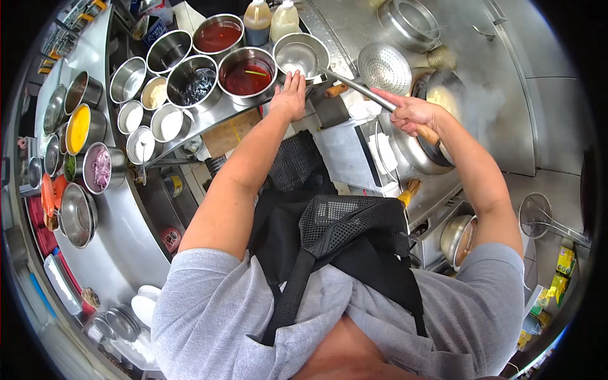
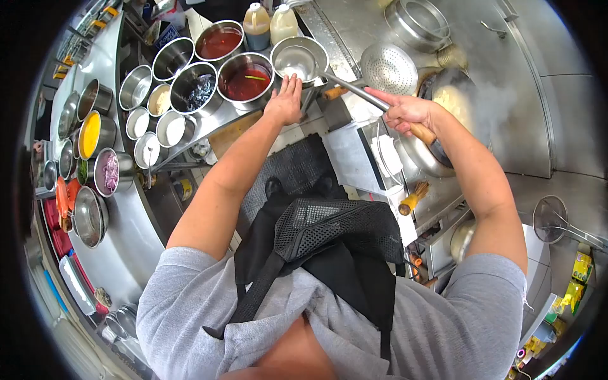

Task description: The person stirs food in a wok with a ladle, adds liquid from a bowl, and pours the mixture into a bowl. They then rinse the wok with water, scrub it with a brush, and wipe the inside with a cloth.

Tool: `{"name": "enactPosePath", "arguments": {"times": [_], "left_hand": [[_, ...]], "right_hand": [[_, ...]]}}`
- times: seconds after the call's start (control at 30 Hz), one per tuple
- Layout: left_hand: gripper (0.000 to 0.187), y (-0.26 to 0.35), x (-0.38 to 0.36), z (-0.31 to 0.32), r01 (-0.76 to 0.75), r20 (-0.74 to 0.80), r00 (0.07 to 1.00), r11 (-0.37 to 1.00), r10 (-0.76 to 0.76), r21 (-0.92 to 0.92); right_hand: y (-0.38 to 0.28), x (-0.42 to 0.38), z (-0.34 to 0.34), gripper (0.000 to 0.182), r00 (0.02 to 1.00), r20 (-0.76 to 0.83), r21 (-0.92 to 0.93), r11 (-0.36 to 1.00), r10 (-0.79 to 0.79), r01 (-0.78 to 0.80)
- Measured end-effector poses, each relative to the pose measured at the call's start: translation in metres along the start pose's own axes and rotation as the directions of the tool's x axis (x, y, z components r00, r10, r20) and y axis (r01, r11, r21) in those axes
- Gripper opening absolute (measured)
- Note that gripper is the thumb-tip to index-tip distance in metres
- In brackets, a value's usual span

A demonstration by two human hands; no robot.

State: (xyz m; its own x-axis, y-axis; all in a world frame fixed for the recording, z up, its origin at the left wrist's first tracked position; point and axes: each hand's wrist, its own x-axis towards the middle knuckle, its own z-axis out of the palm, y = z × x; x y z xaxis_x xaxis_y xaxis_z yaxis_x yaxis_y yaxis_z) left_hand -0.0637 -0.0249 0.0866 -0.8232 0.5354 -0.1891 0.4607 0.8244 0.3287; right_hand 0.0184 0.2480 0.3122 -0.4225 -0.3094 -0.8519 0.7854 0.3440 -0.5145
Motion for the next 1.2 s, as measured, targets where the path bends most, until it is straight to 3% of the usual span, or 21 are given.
{"name": "enactPosePath", "arguments": {"times": [0.17,0.2,0.3,0.33,0.47,0.5,0.57,0.6,0.63,0.67,0.73,0.8,0.87,0.93,0.97,1.0,1.03,1.07,1.1,1.17,1.2], "left_hand": [[0.081,0.002,-0.001,-0.002,-0.02,-0.116,0.993,0.999,0.014,-0.049],[0.08,0.0,-0.001,0.009,-0.091,-0.261,0.962,0.994,0.073,-0.058],[0.084,0.012,-0.038,0.012,-0.265,-0.469,0.877,0.922,0.108,-0.283],[0.084,0.015,-0.054,0.018,-0.281,-0.461,0.883,0.883,0.085,-0.376],[0.078,-0.005,-0.136,0.083,-0.042,-0.216,0.974,0.884,-0.067,-0.466],[0.07,-0.011,-0.158,0.101,0.155,-0.02,0.983,0.879,-0.183,-0.45],[0.066,-0.037,-0.202,0.146,0.284,0.203,0.954,0.88,-0.22,-0.38],[0.061,-0.084,-0.218,0.211,0.321,0.339,0.925,0.825,-0.169,-0.466],[0.053,-0.106,-0.233,0.244,0.551,0.526,0.812,0.626,-0.252,-0.552],[0.044,-0.088,-0.249,0.223,0.443,0.595,0.788,0.815,-0.156,-0.373],[0.043,-0.113,-0.257,0.245,0.309,0.672,0.735,0.925,-0.084,-0.222],[0.043,-0.131,-0.246,0.251,0.153,0.696,0.717,0.98,-0.022,-0.127],[0.042,-0.145,-0.216,0.251,-0.115,0.683,0.724,0.993,0.101,-0.026],[0.041,-0.127,-0.17,0.23,-0.566,0.634,0.68,0.814,0.368,0.134],[0.042,-0.14,-0.152,0.241,0.15,0.644,0.764,0.958,0.045,-0.245],[0.043,-0.122,-0.129,0.222,0.644,0.582,0.762,0.427,-0.283,-0.635],[0.045,-0.09,-0.114,0.196,0.622,0.539,0.778,0.518,-0.324,-0.587],[0.048,-0.037,-0.099,0.151,0.603,0.493,0.791,0.601,-0.363,-0.525],[0.048,-0.022,-0.079,0.146,0.6,0.493,0.792,0.604,-0.359,-0.525],[0.034,-0.006,-0.059,0.136,0.585,0.523,0.805,0.52,-0.279,-0.622],[0.034,-0.009,-0.051,0.146,0.581,0.522,0.808,0.523,-0.274,-0.624]], "right_hand": [[0.051,0.008,-0.014,0.082,0.981,0.13,0.317,0.943,-0.147,0.099],[0.064,0.013,-0.011,0.081,0.971,0.13,0.363,0.921,-0.199,0.14],[0.101,0.018,0.007,0.08,0.913,0.134,0.532,0.805,-0.385,0.261],[0.114,0.017,0.008,0.079,0.89,0.14,0.597,0.754,-0.433,0.274],[0.148,-0.017,0.009,0.081,0.806,0.042,0.779,0.525,-0.591,0.344],[0.163,-0.025,0.0,0.078,0.753,0.052,0.8,0.478,-0.656,0.362],[0.186,-0.056,-0.006,0.078,0.712,-0.039,0.846,0.356,-0.701,0.397],[0.198,-0.073,-0.009,0.078,0.697,-0.086,0.838,0.327,-0.712,0.437],[0.213,-0.087,-0.013,0.076,0.679,-0.125,0.841,0.285,-0.724,0.459],[0.22,-0.109,-0.008,0.074,0.687,-0.204,0.834,0.243,-0.698,0.495],[0.232,-0.131,-0.003,0.071,0.67,-0.31,0.841,0.134,-0.675,0.524],[0.243,-0.14,-0.009,0.073,0.711,-0.424,0.783,0.168,-0.561,0.599],[0.256,-0.147,-0.023,0.074,0.73,-0.489,0.75,0.197,-0.478,0.632],[0.274,-0.153,-0.039,0.071,0.666,-0.552,0.797,-0.083,-0.502,0.598],[0.274,-0.149,-0.04,0.071,0.663,-0.554,0.795,-0.083,-0.503,0.601],[0.271,-0.142,-0.035,0.071,0.668,-0.636,0.721,0.01,-0.387,0.693],[0.273,-0.138,-0.033,0.071,0.645,-0.716,0.641,0.114,-0.268,0.759],[0.291,-0.138,-0.049,0.068,0.679,-0.665,0.71,0.019,-0.311,0.704],[0.305,-0.14,-0.06,0.068,0.677,-0.668,0.708,0.017,-0.309,0.706],[0.32,-0.146,-0.071,0.067,0.637,-0.637,0.762,-0.225,-0.435,0.608],[0.315,-0.135,-0.065,0.065,0.616,-0.701,0.7,-0.18,-0.358,0.691]]}}
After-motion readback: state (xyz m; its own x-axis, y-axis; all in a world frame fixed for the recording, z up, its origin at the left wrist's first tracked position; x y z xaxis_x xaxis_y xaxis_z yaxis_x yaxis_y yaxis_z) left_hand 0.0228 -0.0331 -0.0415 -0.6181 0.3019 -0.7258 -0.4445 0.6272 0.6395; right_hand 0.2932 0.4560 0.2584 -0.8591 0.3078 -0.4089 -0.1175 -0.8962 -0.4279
